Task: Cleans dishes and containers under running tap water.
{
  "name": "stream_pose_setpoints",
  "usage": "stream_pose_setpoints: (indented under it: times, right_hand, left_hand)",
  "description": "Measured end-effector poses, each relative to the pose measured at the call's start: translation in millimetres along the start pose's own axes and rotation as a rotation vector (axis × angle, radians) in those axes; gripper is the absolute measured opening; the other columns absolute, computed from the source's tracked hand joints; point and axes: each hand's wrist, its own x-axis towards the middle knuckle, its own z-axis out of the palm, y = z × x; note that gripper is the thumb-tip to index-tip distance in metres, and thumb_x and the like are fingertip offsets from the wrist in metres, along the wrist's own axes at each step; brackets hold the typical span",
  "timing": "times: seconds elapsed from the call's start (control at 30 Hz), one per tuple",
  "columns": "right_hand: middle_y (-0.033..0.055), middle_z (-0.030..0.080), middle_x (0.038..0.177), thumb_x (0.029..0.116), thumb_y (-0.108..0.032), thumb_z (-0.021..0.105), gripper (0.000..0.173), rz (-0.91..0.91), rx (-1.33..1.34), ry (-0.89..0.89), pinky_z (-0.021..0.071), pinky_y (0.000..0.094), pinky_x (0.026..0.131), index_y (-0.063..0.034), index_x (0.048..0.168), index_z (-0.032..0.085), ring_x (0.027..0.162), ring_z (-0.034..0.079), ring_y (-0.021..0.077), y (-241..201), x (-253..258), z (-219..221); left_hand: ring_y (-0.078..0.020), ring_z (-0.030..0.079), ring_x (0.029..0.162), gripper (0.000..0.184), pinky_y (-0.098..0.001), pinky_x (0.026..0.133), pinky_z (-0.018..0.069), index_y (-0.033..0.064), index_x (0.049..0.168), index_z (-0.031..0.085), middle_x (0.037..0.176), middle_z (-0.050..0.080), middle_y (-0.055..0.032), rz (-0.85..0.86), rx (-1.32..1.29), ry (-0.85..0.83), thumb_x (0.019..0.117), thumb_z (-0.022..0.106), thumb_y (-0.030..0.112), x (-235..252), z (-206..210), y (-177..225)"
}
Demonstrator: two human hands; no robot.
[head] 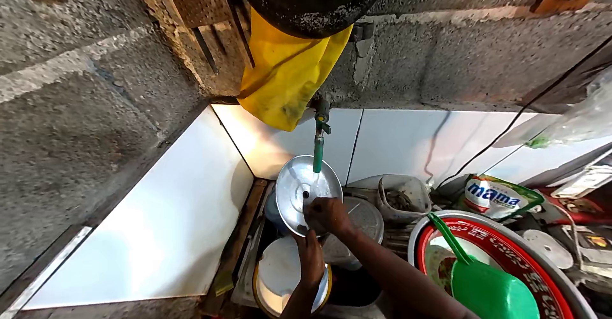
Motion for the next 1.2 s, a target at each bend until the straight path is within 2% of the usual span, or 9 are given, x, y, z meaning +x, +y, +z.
stream_pose_setpoints:
  times: [0.13,0.23,0.37,0.53,0.67,0.8,0.87,1.0,1.2]
  right_hand:
    - [0.0194,0.071,0.114,0.1001,-0.028,0.064,0.031,0.034,-0.066,-0.028,0.0505,0.0560,0.098,-0.0014,0.114,0.072,0.109,0.067,0.0348,9,2,-8]
    - [0.0241,0.055,0.143,0.1001,-0.017,0.062,0.041,-0.054,-0.082,0.129,0.0436,0.0494,0.113,-0.0002,0.138,0.060,0.134,0.054,0.0370,19,7,-11]
    - [0.0229,0.032,0.164,0.1051,-0.049,0.044,0.071,-0.281,-0.164,0.316,0.0209,0.0578,0.125,0.0002,0.156,0.039,0.153,0.030,0.0398,24,19,7]
    - [0.0100,0.033,0.167,0.1106,-0.032,0.037,0.051,-0.552,-0.229,-0.165,0.0095,0.0631,0.124,-0.0141,0.158,0.042,0.156,0.023,0.0346,20,0,14]
    - [0.0126,0.052,0.154,0.1102,-0.032,0.042,0.045,-0.531,-0.267,-0.432,0.0294,0.0539,0.122,-0.0081,0.144,0.059,0.145,0.045,0.0339,36,-35,-16]
    - [0.0192,0.071,0.119,0.1002,-0.021,0.065,0.026,-0.566,-0.456,-0.183,0.0335,0.0570,0.118,-0.0020,0.116,0.073,0.120,0.065,0.0370,62,-58,-46]
    - [0.0202,0.073,0.110,0.0996,-0.017,0.064,0.022,-0.579,-0.493,-0.107,0.0313,0.0636,0.117,-0.0003,0.110,0.074,0.114,0.067,0.0387,60,-68,-58]
    - [0.0194,0.073,0.103,0.1007,-0.018,0.064,0.022,-0.571,-0.484,-0.080,0.0376,0.0543,0.116,-0.0005,0.107,0.074,0.109,0.069,0.0371,47,-93,-63]
    - [0.0121,0.075,0.101,0.0977,-0.018,0.067,0.016,-0.622,-0.393,0.078,0.0421,0.0517,0.114,-0.0067,0.103,0.077,0.105,0.072,0.0307,82,-108,-44]
  left_hand:
    - [-0.0267,0.060,0.119,0.067,-0.0410,0.088,0.0591,0.0128,0.161,-0.008,0.152,0.030,-0.0258,-0.042,-0.041,0.004,0.1072,0.032,0.005,-3,-2,0]
    - [-0.0293,0.061,0.120,0.071,-0.0434,0.087,0.0602,0.0134,0.160,-0.010,0.153,0.029,-0.0268,-0.054,-0.041,-0.033,0.1055,0.033,0.004,-4,-6,1]
    - [-0.0239,0.065,0.108,0.053,-0.0396,0.087,0.0600,0.0018,0.155,0.012,0.134,0.049,-0.0223,-0.123,-0.061,-0.127,0.1065,0.033,0.004,-11,4,15]
    - [-0.0257,0.070,0.086,0.046,-0.0421,0.069,0.0617,0.0068,0.149,0.022,0.111,0.060,-0.0172,-0.250,-0.076,-0.139,0.1040,0.032,0.004,-1,-5,31]
    - [-0.0240,0.069,0.076,0.034,-0.0392,0.063,0.0609,0.0013,0.140,0.033,0.098,0.063,-0.0163,-0.353,-0.004,-0.078,0.1061,0.033,0.005,11,-21,42]
    - [-0.0283,0.073,0.071,0.027,-0.0387,0.062,0.0631,-0.0028,0.122,0.046,0.091,0.070,-0.0199,-0.482,-0.020,-0.113,0.1092,0.028,0.013,27,-46,56]
    - [-0.0239,0.071,0.064,0.030,-0.0333,0.058,0.0615,-0.0009,0.114,0.050,0.081,0.070,-0.0161,-0.529,-0.040,-0.131,0.1106,0.026,0.017,24,-46,58]
    - [-0.0188,0.066,0.051,0.034,-0.0277,0.045,0.0559,0.0013,0.108,0.050,0.070,0.067,-0.0131,-0.559,-0.061,-0.099,0.1110,0.023,0.021,13,-36,54]
    - [-0.0231,0.069,0.060,0.023,-0.0337,0.051,0.0588,0.0015,0.122,0.042,0.084,0.067,-0.0154,-0.478,0.069,-0.179,0.1094,0.026,0.014,7,-32,60]
